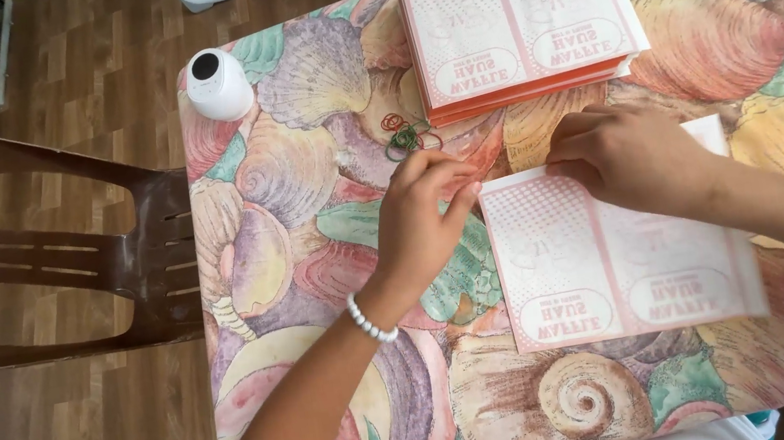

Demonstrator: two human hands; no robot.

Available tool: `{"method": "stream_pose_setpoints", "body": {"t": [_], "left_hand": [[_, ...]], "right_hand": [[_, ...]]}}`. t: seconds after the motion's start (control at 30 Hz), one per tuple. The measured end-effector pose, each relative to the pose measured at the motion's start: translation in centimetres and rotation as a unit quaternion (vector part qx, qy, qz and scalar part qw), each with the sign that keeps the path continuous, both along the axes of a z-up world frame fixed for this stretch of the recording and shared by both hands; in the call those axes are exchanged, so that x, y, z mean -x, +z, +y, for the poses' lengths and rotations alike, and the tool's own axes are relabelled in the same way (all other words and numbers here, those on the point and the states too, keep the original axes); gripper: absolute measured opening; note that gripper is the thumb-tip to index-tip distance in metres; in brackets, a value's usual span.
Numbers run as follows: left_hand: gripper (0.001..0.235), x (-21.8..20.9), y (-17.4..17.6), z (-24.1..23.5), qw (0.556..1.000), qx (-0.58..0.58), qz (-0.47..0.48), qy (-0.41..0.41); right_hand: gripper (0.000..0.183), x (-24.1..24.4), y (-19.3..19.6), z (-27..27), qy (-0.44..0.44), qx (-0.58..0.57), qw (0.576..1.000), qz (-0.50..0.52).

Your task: Manually folding printed paper sheets into bags and stacking them on a table.

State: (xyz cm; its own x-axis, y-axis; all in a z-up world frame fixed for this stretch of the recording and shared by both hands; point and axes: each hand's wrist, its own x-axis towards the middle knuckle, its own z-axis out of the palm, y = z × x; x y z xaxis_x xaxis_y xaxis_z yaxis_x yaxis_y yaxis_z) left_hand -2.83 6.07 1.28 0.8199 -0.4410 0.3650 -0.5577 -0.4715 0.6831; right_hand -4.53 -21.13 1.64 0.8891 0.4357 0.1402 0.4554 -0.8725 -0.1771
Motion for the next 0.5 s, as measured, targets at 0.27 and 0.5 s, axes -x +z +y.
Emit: {"method": "stream_pose_setpoints", "body": {"t": [0.27,0.5], "left_hand": [[0.013,-2.5,-3.3,-2.1,0.993,-0.100,-0.051,-0.032],[0.014,-2.5,-4.5,-2.1,0.987,-0.145,-0.026,-0.065]], "right_hand": [[0.008,0.4,-2.9,-0.2,-0.025,-0.065,0.997,-0.038],[0.006,0.6,-4.1,0.0,-0.009,-0.076,0.994,-0.080]]}}
